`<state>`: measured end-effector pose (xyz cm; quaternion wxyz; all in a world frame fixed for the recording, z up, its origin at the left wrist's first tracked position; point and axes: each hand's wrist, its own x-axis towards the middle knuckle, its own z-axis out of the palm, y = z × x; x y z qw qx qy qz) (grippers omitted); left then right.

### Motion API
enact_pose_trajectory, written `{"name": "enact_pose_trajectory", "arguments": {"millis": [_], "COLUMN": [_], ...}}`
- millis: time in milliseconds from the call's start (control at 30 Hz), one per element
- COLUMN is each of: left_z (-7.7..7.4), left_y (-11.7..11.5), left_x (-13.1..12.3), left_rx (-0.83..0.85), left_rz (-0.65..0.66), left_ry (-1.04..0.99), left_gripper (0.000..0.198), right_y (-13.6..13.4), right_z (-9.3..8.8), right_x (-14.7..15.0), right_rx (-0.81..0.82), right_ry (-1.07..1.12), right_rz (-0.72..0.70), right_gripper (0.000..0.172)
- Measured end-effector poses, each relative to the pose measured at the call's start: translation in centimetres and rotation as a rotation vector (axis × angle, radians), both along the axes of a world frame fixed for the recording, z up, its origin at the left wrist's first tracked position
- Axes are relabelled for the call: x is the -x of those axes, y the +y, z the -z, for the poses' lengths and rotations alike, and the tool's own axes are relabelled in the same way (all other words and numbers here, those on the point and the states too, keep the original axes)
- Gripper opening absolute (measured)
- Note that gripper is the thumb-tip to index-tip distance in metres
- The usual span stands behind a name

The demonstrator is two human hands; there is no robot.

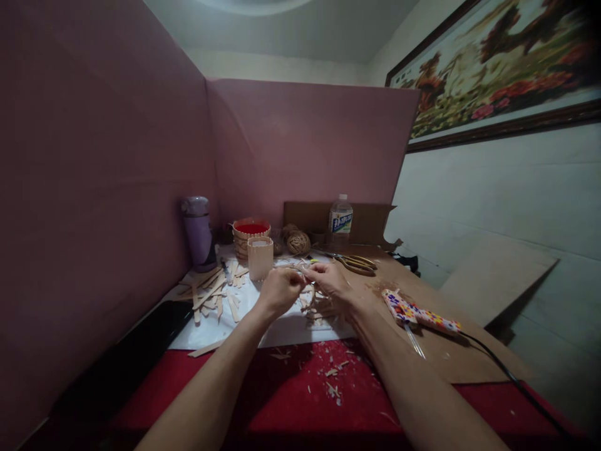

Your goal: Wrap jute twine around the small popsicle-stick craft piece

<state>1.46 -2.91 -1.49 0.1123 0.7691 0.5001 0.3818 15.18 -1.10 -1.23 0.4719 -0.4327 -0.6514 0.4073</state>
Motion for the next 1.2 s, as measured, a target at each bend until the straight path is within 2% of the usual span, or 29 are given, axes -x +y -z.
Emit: {"name": "enact_pose_trajectory", "arguments": {"millis": [100, 200, 300, 367, 433, 533, 667, 833, 1000, 1200], "left_z": [0.2, -0.1, -0.6, -0.7, -0.3, 0.4, 0.8, 0.5, -0.2, -0.9], "left_y": [-0.5, -1.1, -0.9, -0.4, 0.2, 0.9, 1.1, 1.2, 0.7, 0.3], "left_x": [-0.4, -0.4, -0.2, -0.1, 0.0, 0.1, 0.4, 0.4, 0.2, 0.1], "left_rx": [0.004, -0.011, -0.083, -0.078, 0.022, 0.139, 0.142, 0.214, 0.303, 0.410], "left_rz": [0.079, 0.045, -0.063, -0.103, -0.046, 0.055, 0.017, 0.041, 0.061, 0.094], "left_ry": [0.036, 0.019, -0.133, -0.256, -0.321, -0.303, -0.310, -0.373, -0.447, -0.548], "left_gripper": [0.018, 0.017, 0.021, 0.021, 0.022, 0.020, 0.017, 0.018, 0.017, 0.019], "right_y": [0.3, 0.6, 0.6, 0.4, 0.0, -0.4, -0.5, -0.1, 0.1, 0.8], "right_z": [0.6, 0.8, 0.6, 0.2, -0.2, -0.6, -0.4, -0.2, -0.2, 0.0], "right_x": [-0.1, -0.2, -0.1, -0.1, 0.1, 0.3, 0.4, 0.4, -0.1, -0.6], "right_rx": [0.138, 0.175, 0.099, 0.041, -0.008, -0.061, -0.130, -0.142, -0.251, -0.301], "right_ry": [0.089, 0.105, 0.015, -0.055, -0.112, -0.192, -0.235, -0.297, -0.514, -0.529], "right_rz": [-0.079, -0.100, -0.051, -0.073, -0.124, -0.166, -0.132, -0.144, 0.007, 0.001], "right_gripper": [0.023, 0.026, 0.026, 0.023, 0.018, 0.013, 0.011, 0.014, 0.018, 0.019]}}
